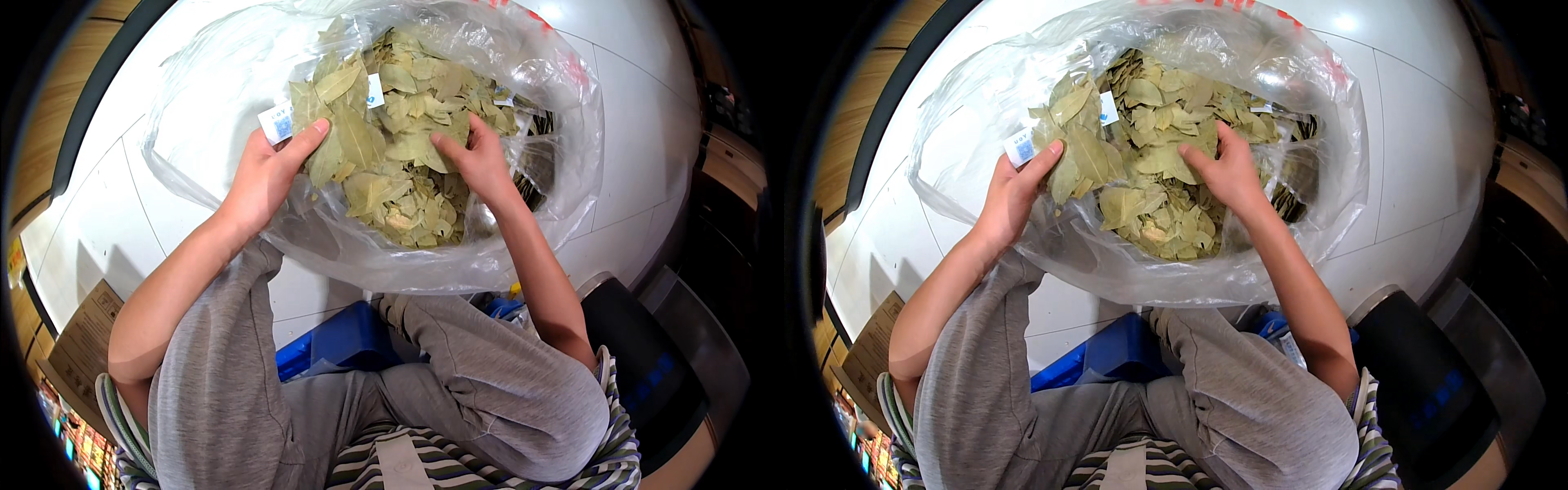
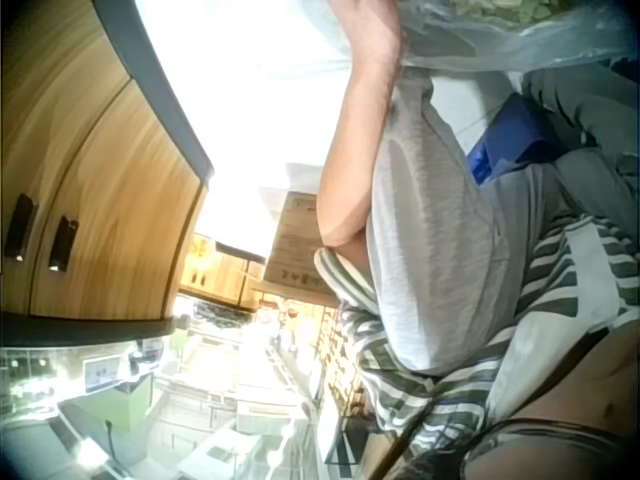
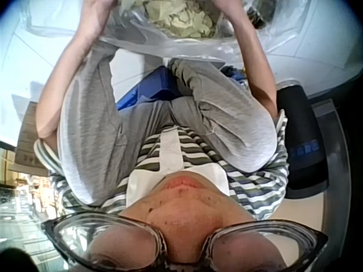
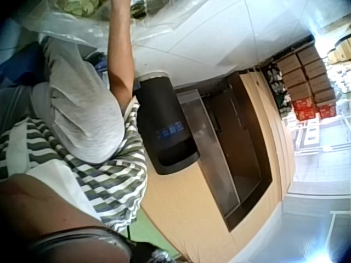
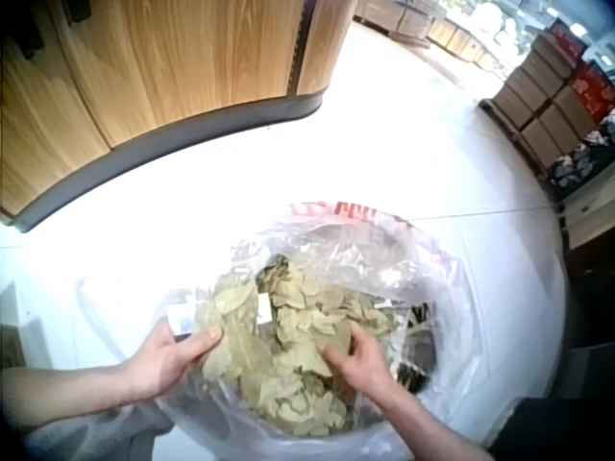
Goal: The person sits cross-legged and repeatedly picks dried green leaves from a large clear plastic bag, places them into small clear plastic bags, and returns the small bags to the larger bag. The person handles the leaves and small bags by hand without using tools.
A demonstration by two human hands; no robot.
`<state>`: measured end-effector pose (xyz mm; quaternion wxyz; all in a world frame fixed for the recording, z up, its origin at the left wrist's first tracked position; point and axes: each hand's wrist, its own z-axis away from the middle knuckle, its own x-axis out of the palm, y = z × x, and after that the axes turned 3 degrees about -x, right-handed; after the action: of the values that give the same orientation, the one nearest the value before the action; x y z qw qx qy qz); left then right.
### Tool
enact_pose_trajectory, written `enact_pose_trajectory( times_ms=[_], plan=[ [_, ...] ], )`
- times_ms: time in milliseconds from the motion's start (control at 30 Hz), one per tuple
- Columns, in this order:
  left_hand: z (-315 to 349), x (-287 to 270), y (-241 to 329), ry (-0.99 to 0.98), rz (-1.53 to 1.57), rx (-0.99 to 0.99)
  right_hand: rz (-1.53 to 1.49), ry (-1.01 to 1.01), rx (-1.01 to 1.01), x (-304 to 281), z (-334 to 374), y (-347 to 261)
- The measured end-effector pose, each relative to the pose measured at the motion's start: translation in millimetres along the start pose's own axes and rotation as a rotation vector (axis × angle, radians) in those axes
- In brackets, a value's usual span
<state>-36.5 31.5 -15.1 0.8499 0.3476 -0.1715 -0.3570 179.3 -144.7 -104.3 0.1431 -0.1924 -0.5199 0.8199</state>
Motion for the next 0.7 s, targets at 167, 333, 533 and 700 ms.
enact_pose_trajectory(
  times_ms=[167, 333, 533, 700],
  plan=[
    [-1, -1, -4, -0.029, 0.025, 0.027, 0.043, -0.05, 0.219, -13, -5, -4],
    [-2, 2, -3, -0.02, 0.011, 0.022, -0.2, 0.075, 0.341, 1, 2, -17],
    [-5, 1, -6, -0.041, -0.014, -0.003, -0.145, -0.112, 0.284, 1, 9, -16],
    [-7, 3, -4, -0.05, -0.028, -0.016, -0.096, -0.126, 0.346, -5, 5, 3]
  ],
)
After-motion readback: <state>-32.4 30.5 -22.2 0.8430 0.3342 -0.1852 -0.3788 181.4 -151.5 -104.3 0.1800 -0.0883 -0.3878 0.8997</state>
